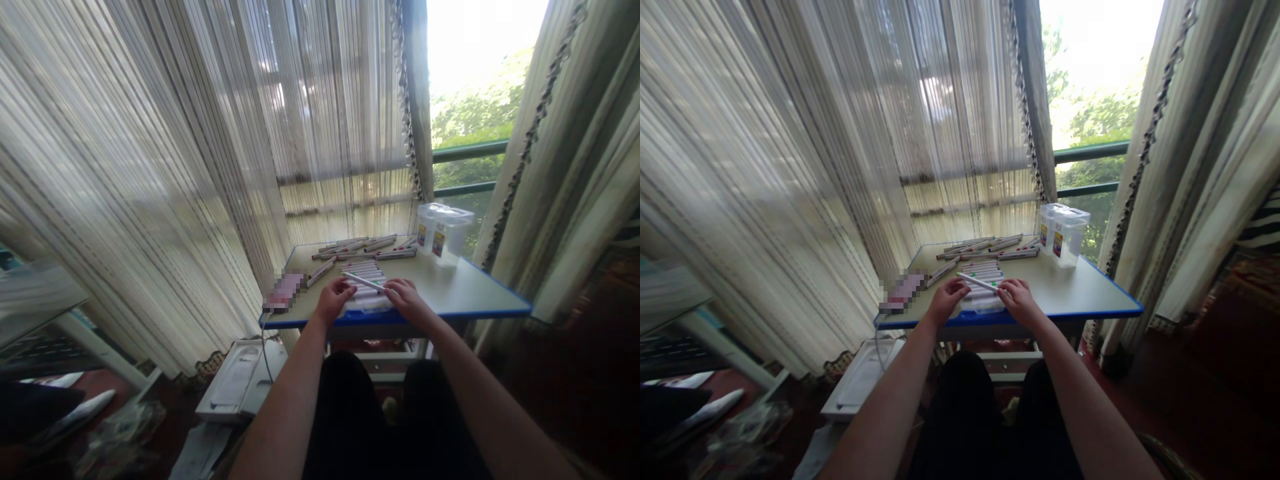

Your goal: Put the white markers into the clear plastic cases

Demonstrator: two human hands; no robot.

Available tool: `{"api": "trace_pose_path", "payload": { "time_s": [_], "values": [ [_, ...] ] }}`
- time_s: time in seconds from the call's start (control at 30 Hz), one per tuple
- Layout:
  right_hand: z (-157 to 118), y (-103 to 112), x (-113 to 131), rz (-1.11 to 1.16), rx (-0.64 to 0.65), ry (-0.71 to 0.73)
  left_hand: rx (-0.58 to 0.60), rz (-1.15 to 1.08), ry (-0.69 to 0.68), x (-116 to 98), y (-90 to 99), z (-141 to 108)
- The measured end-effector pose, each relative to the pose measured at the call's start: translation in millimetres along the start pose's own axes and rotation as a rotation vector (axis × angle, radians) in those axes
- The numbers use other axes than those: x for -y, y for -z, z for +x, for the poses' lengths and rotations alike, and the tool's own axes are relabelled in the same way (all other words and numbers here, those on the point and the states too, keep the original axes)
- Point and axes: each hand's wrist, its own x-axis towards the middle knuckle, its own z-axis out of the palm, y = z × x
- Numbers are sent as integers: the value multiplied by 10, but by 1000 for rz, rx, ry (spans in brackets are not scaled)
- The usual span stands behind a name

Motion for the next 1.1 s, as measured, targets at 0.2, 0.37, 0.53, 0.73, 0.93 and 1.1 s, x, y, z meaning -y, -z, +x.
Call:
{"api": "trace_pose_path", "payload": {
  "time_s": [0.2,0.37,0.53,0.73,0.93,1.1],
  "values": [
    [14,12,-24,-18,56,29,18,-32,7,-70,30,-3],
    [13,-39,-71,-53,6,16,24,35,1,-85,28,-14],
    [29,-71,-92,-152,-40,-47,37,185,-14,-56,25,-11],
    [39,-110,-92,-209,-53,-97,13,489,-63,-82,-19,-47],
    [35,-155,-95,-248,-84,-134,41,564,-125,-79,-42,-18],
    [35,-156,-49,-252,-94,-126,47,617,-157,-73,-30,8]
  ]
}}
